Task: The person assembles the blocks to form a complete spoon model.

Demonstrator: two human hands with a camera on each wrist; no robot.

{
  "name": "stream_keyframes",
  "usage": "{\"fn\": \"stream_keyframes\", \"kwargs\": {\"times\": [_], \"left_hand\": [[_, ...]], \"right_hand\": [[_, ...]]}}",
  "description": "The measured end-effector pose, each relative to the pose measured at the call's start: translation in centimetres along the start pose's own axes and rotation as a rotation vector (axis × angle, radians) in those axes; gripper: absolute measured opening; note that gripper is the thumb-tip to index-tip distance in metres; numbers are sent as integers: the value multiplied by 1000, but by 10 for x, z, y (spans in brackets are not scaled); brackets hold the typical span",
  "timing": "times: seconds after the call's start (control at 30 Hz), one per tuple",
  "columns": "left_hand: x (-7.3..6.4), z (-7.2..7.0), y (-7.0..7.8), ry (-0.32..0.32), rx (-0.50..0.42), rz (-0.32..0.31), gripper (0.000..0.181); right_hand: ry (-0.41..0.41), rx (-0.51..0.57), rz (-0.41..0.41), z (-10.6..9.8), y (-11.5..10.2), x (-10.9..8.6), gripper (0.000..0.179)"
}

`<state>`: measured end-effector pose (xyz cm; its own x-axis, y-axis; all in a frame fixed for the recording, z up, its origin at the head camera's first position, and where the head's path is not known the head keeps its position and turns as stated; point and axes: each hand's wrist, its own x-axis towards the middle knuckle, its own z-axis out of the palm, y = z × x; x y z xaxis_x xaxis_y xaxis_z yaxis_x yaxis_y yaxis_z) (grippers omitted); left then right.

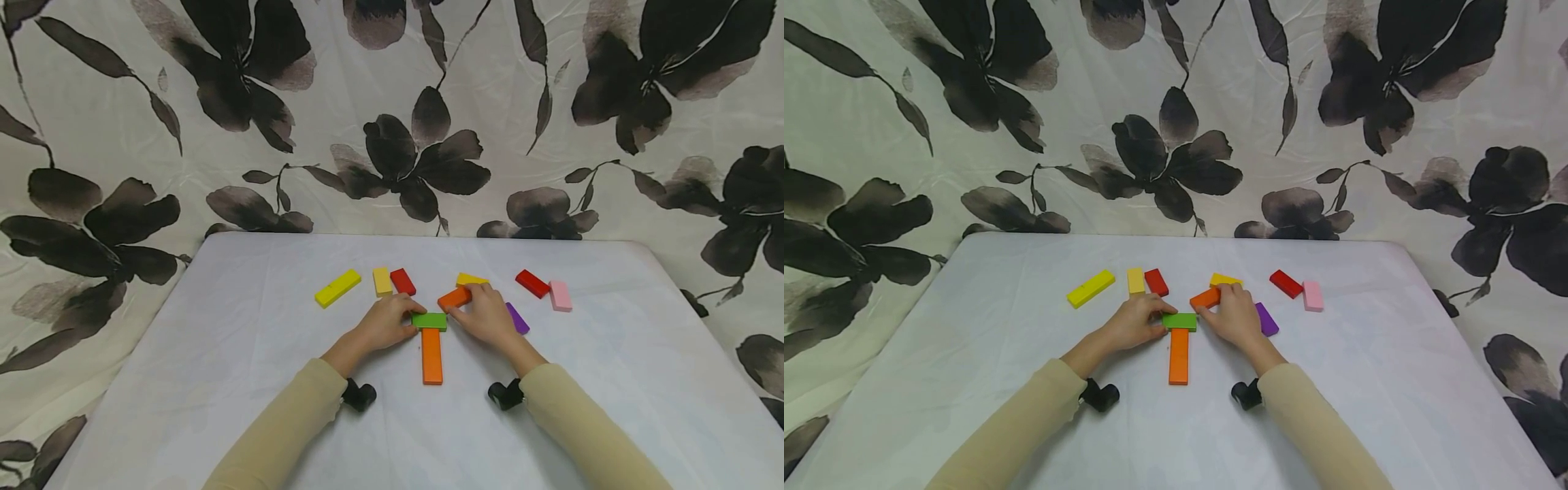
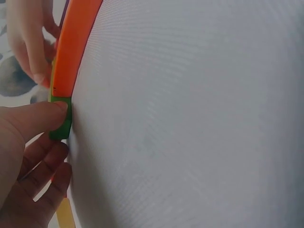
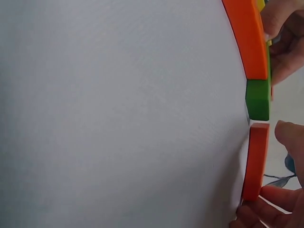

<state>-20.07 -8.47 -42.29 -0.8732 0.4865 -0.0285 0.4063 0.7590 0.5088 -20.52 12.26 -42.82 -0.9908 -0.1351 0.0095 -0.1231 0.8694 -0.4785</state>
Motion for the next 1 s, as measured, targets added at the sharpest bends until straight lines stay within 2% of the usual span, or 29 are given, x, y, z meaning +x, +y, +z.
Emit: {"fn": "stream_keyframes", "kwargs": {"times": [0.37, 0.5, 1.0], "left_hand": [[-2, -1, 0, 4, -3, 16, 31], [-1, -1, 1, 7, 0, 12, 31], [-1, -1, 0, 17, 0, 30, 30]], "right_hand": [[12, -79, 9, 4, -4, 8, 64], [10, -108, -11, 3, -3, 8, 64], [49, -95, -91, -3, -2, 1, 66]]}}
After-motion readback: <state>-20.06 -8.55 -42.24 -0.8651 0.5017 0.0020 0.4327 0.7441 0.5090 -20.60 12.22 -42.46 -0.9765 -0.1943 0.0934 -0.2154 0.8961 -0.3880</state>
